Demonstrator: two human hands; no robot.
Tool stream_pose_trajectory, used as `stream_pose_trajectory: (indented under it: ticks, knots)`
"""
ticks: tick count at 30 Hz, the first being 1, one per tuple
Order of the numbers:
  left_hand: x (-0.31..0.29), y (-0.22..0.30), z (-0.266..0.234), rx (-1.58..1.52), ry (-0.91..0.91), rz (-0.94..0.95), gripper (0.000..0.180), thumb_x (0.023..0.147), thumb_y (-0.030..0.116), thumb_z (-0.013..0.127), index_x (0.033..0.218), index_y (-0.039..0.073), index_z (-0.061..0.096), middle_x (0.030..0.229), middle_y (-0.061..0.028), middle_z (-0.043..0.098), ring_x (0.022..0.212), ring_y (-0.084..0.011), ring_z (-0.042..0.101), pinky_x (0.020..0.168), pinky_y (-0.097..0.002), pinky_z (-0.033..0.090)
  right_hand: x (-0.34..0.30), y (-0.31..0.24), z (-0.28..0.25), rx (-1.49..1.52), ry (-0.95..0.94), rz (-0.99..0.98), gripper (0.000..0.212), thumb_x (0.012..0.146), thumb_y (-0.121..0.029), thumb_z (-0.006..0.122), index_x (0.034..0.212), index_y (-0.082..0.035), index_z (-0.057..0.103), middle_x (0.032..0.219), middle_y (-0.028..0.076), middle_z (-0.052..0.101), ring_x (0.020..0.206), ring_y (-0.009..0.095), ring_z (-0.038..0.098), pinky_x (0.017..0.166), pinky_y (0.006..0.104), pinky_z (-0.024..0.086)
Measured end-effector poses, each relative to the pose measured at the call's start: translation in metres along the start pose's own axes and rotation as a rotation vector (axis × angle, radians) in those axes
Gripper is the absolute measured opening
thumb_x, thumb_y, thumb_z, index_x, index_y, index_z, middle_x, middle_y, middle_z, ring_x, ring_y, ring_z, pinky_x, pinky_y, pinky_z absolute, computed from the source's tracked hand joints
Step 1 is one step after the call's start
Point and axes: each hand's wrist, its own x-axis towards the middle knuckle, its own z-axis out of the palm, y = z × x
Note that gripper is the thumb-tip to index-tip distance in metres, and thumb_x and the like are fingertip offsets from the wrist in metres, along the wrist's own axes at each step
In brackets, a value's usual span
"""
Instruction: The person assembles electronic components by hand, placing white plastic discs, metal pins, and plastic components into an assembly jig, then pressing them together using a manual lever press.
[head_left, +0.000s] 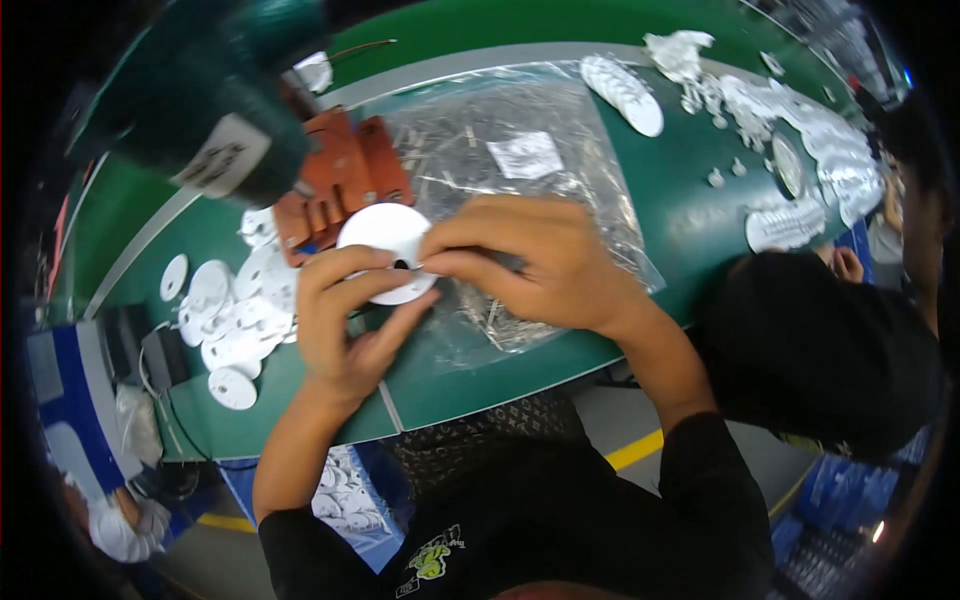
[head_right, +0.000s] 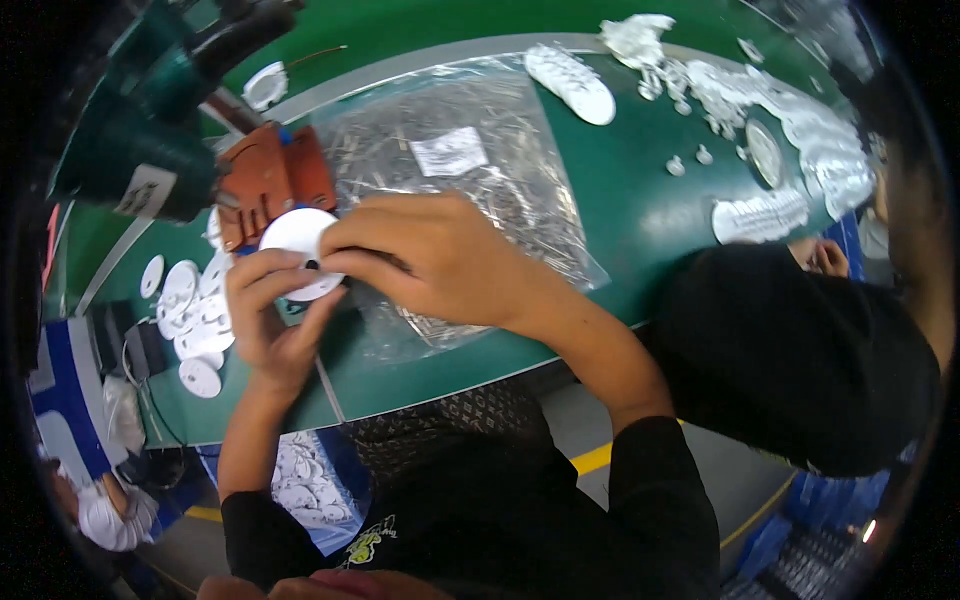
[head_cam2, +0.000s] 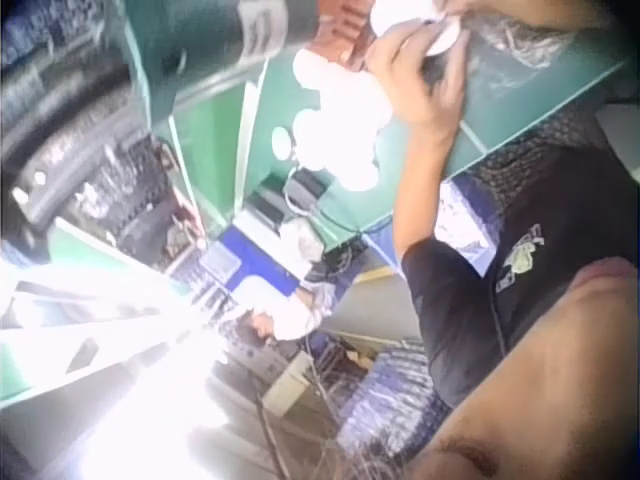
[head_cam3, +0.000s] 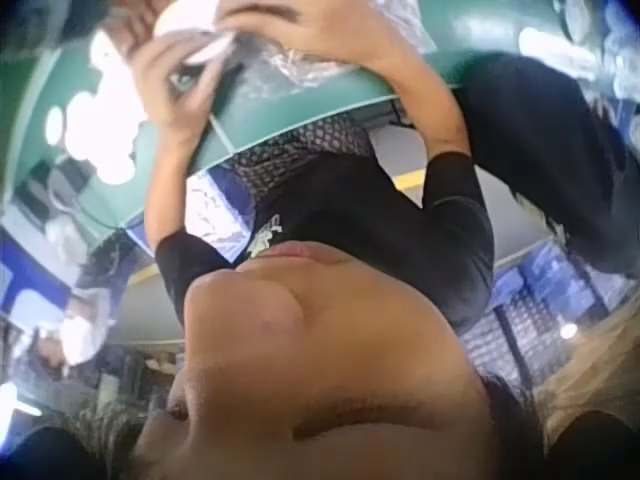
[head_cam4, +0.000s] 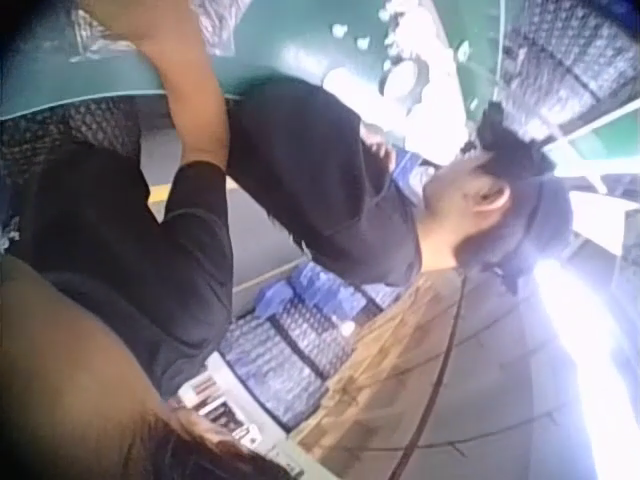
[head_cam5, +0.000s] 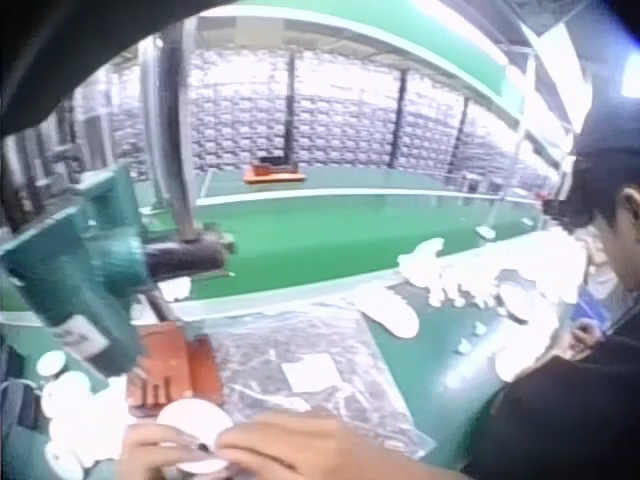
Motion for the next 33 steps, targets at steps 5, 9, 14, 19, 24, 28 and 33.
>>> stream_pose_trajectory:
  ticks: [5,9,14,19,24,28,33]
  knots:
    - [-0.004,0.001,0.012,-0.104,0.038,-0.01,0.043,0.062,0.003,0.085,0.097,0.003,0.059,0.099,-0.0114,0.06,0.087,-0.024,0.06,0.074,-0.0311,0.047,-0.01,0.002,-0.005,0.012,-0.034,-0.041,0.012,0.078,-0.007,0.071,0.09,-0.005,0.068,0.077,0.008,0.064,0.064,0.021,0.062,0.056,0.0292,0.047]
    - [-0.006,0.003,0.006,-0.065,0.031,-0.001,0.044,0.062,0.003,0.085,0.097,0.004,0.06,0.098,-0.0112,0.061,0.087,-0.0243,0.06,0.074,-0.0313,0.048,-0.009,-0.004,-0.004,-0.005,-0.082,-0.058,0.013,0.078,-0.007,0.072,0.09,-0.005,0.068,0.077,0.009,0.063,0.065,0.022,0.062,0.056,0.0301,0.047]
    - [-0.006,0.004,0.003,-0.048,-0.005,-0.002,0.04,0.061,0.005,0.086,0.094,0.005,0.063,0.096,-0.011,0.061,0.088,-0.0244,0.06,0.075,-0.0319,0.048,-0.009,-0.005,-0.004,-0.025,-0.086,-0.047,0.013,0.078,-0.006,0.072,0.09,-0.005,0.067,0.076,0.008,0.063,0.068,0.024,0.062,0.059,0.0315,0.047]
    - [-0.001,0.008,0.002,0.019,-0.048,-0.006,0.032,0.063,0.005,0.083,0.089,0.004,0.065,0.098,-0.0111,0.062,0.089,-0.0259,0.06,0.078,-0.0345,0.046,-0.013,0.001,-0.003,-0.161,-0.055,-0.228,0.017,0.078,-0.009,0.069,0.093,-0.003,0.065,0.082,0.008,0.061,0.073,0.024,0.061,0.061,0.0323,0.049]
    - [-0.018,-0.009,0.012,-0.139,-0.072,-0.081,0.044,0.07,0.002,0.079,0.108,0.0,0.057,0.106,-0.0151,0.059,0.095,-0.0281,0.057,0.086,-0.038,0.045,-0.021,0.015,0.008,-0.294,-0.059,-0.362,0.02,0.08,-0.018,0.066,0.095,-0.005,0.063,0.08,0.006,0.054,0.072,0.022,0.059,0.059,0.0322,0.05]
    - [-0.04,-0.021,0.003,-0.212,0.096,-0.18,0.057,0.075,0.002,0.076,0.124,-0.005,0.049,0.113,-0.0167,0.056,0.1,-0.0297,0.056,0.092,-0.0414,0.044,-0.023,0.016,0.013,-0.102,-0.078,-0.243,0.026,0.081,-0.026,0.067,0.099,-0.008,0.064,0.079,0.005,0.052,0.068,0.022,0.059,0.057,0.034,0.049]
    - [-0.038,-0.035,-0.033,0.116,0.054,0.067,0.035,0.092,0.011,0.062,0.121,-0.008,0.056,0.116,-0.018,0.055,0.106,-0.0301,0.055,0.093,-0.0403,0.045,-0.023,0.005,0.03,-0.238,0.03,-0.364,0.047,0.076,-0.042,0.07,0.111,-0.01,0.06,0.074,0.002,0.047,0.056,0.02,0.054,0.049,0.0328,0.042]
